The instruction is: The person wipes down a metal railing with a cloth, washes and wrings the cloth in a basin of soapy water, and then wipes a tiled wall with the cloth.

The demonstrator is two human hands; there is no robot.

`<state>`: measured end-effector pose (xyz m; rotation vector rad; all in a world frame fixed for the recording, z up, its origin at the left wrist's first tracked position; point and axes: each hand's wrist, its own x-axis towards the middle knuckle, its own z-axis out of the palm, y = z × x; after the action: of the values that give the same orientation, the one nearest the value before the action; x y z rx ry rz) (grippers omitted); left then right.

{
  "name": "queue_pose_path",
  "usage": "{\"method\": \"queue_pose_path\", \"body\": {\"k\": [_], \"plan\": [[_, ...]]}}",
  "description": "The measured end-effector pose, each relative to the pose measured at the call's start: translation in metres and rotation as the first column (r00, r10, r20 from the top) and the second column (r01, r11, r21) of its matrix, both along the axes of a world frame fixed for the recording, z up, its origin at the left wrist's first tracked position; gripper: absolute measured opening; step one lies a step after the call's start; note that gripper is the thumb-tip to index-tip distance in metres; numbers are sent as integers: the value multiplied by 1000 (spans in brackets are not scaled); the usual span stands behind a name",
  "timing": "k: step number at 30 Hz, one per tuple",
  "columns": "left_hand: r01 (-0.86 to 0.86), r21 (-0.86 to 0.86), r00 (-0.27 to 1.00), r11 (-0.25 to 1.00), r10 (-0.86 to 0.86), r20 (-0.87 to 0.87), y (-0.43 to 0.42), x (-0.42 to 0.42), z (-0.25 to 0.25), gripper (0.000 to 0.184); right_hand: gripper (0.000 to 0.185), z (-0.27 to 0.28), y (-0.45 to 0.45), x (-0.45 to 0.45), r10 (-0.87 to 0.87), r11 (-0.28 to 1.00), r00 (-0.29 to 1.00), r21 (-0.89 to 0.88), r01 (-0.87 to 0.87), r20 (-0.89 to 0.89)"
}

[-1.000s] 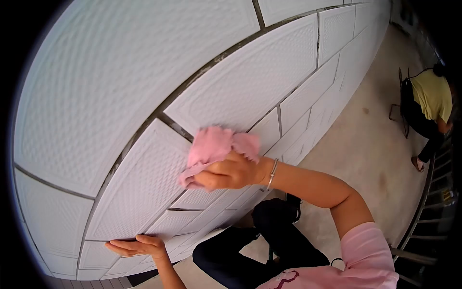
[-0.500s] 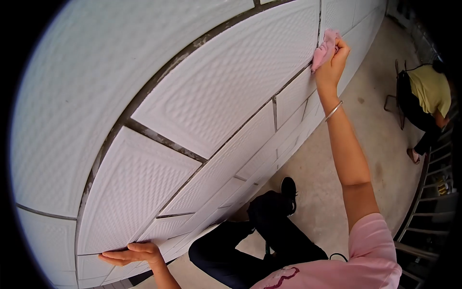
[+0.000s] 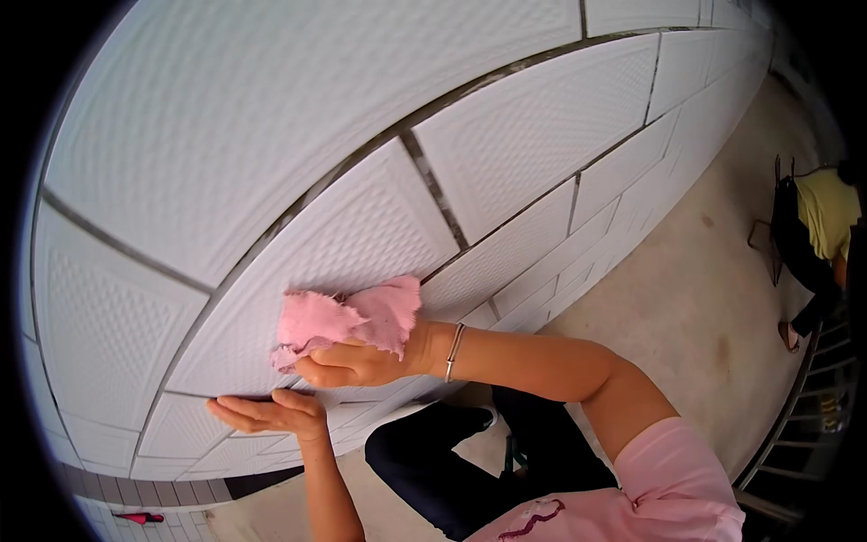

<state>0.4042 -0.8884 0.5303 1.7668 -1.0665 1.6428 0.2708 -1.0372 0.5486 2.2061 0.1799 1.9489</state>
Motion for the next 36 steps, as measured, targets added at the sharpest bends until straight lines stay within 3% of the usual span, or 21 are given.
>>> {"method": "queue_pose_path", "body": {"k": [3,5,6,8,10,12,14,17,19,20,21,23,25,26,27,29,30,31,32,33,36], "plan": [[11,-42,999,999,-13,-31,1,6,-5,64,7,-8,18,14,139,990,990,4,-139,-38],[5,-17,999,1000,-6,-36,4,7,-4,64,7,-15,22,-2,238,965,926,180,-191,-293],[10,-14,1000,1000,-10,-28,5,7,-4,64,3,-31,19,5,177,984,950,75,-163,-259],[29,-6,999,1000,-29,-12,5,6,-2,64,7,-68,12,-10,161,985,912,123,-123,-378],[27,-7,1000,1000,-27,6,4,7,-2,64,8,-84,3,-46,227,951,694,309,-6,-683],[21,0,1000,1000,-21,17,6,10,-4,64,7,-171,-32,-56,60,998,869,12,-62,-492],[12,-9,1000,1000,-12,22,5,11,-4,63,3,-175,-48,-109,-32,991,686,68,119,-727],[21,-16,1000,1000,-21,8,5,9,-3,61,9,-198,-61,-170,-147,942,589,69,328,-795],[46,-19,999,999,-47,-26,7,2,-1,59,8,-186,-59,-198,310,609,470,552,570,-826],[84,-17,991,996,-86,-105,9,-7,2,58,7,-155,-42,-200,432,449,489,651,612,-758],[123,-16,976,992,-124,-180,12,-17,3,57,7,-133,-23,-201,440,443,477,646,622,-761],[393,-66,850,917,-390,-354,17,-52,-6,52,8,-99,7,-196,646,71,682,916,394,-343],[647,-22,559,762,-494,-666,33,-94,-30,47,11,-74,37,-189,685,23,690,955,297,-231],[825,-117,275,553,-573,-772,37,-115,-40,47,14,-67,51,-184,714,-29,691,981,190,-113],[882,-185,111,433,-573,-812,40,-133,-56,44,14,-62,65,-177,719,-39,686,981,193,-106],[775,-538,-390,331,-418,-820,50,-168,-73,34,24,-59,83,-164,735,-236,626,963,-127,263],[772,-535,-388,343,-413,-824,54,-170,-89,34,32,-59,83,-167,758,-306,587,950,-64,284],[566,-729,-625,385,-376,-684,56,-170,-109,29,32,-65,82,-170,761,-315,581,947,-59,290],[308,-848,-805,430,-357,-473,58,-170,-119,24,34,-73,78,-171,717,22,691,993,116,-97],[206,-854,-805,478,-413,-426,61,-166,-120,17,36,-83,73,-173,533,332,712,887,320,-456],[123,-805,-642,581,-572,-511,73,-136,-103,17,35,-128,50,-191,364,489,686,756,434,-630]]}}
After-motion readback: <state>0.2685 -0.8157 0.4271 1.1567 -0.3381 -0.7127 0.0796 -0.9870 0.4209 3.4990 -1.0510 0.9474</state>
